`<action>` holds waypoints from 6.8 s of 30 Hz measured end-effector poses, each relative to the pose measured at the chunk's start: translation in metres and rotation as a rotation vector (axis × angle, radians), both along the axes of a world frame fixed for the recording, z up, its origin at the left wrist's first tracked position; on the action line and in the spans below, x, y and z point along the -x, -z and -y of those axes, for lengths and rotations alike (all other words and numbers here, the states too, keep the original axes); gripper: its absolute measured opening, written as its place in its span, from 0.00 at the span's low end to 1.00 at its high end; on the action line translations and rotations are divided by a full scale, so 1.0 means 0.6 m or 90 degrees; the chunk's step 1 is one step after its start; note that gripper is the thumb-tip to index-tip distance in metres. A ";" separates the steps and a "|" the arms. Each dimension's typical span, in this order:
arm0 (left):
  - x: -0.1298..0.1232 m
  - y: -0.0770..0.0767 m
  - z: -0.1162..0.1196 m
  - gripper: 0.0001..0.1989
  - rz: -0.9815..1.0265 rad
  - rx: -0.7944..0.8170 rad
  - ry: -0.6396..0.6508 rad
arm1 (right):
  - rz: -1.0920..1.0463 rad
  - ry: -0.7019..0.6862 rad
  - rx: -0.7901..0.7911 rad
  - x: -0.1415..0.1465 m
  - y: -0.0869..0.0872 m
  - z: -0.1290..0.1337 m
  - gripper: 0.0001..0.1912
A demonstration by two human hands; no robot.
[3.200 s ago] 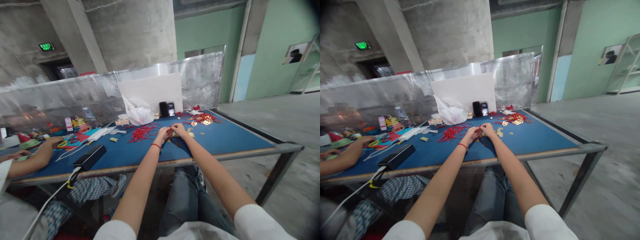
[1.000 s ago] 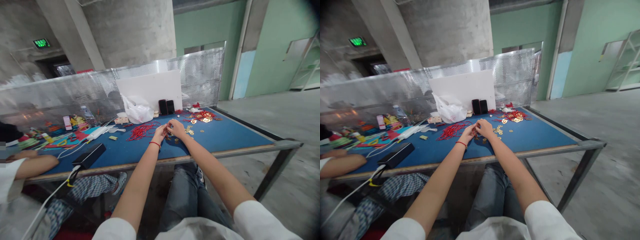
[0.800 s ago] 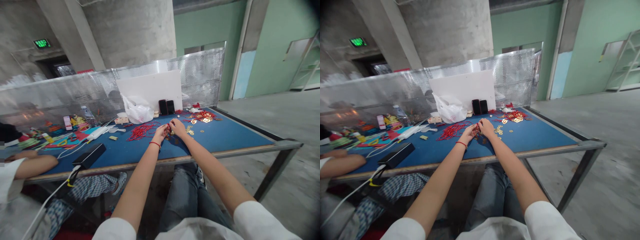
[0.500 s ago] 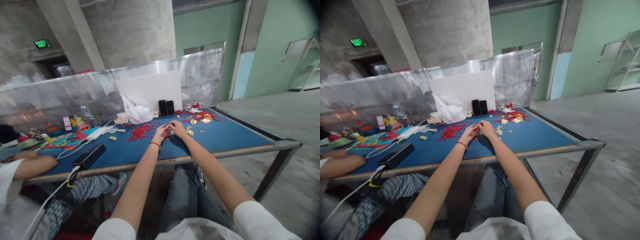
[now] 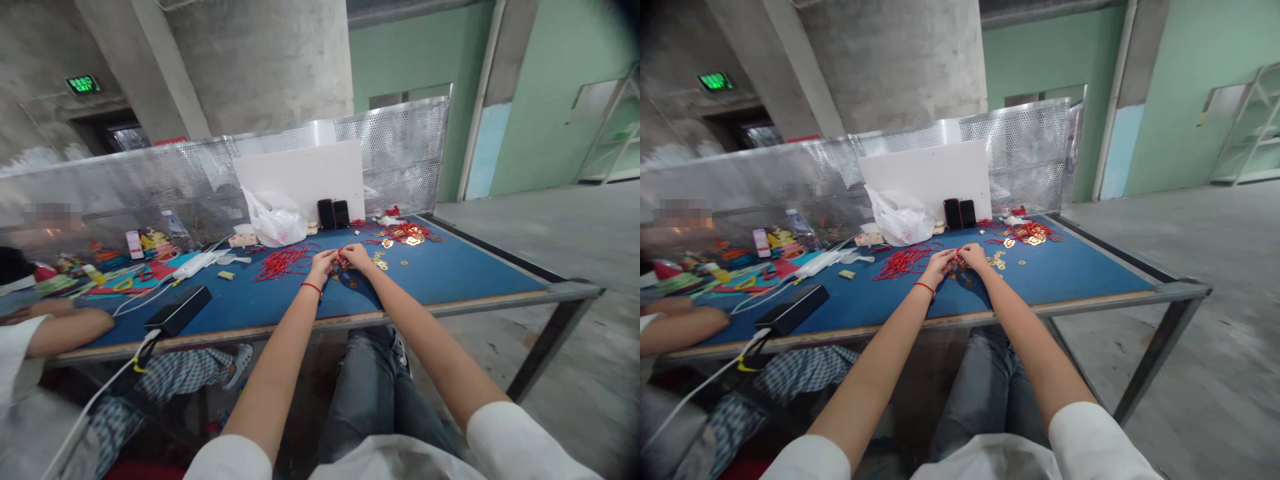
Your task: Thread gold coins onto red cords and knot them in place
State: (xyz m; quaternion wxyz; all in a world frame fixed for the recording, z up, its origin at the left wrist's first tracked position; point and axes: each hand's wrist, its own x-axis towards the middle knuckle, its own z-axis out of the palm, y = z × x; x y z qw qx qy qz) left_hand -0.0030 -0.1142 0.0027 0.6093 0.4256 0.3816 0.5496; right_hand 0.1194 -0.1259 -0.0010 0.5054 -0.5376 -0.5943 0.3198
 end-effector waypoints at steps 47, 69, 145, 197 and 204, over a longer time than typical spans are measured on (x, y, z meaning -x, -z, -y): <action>0.001 -0.004 0.004 0.10 0.007 0.009 0.035 | 0.173 0.001 -0.196 -0.007 -0.001 -0.010 0.09; 0.001 -0.011 0.007 0.08 0.018 0.017 -0.028 | 0.188 0.047 -0.192 -0.007 -0.005 0.001 0.09; 0.018 -0.015 0.007 0.09 -0.261 -0.143 0.034 | 0.602 0.004 -0.235 -0.010 -0.021 0.031 0.07; 0.025 -0.025 0.001 0.07 -0.006 0.116 0.018 | 0.133 -0.098 -0.264 -0.010 -0.007 -0.002 0.05; 0.023 -0.025 0.004 0.07 -0.010 0.077 0.004 | 0.188 -0.095 -0.291 -0.009 0.000 -0.003 0.06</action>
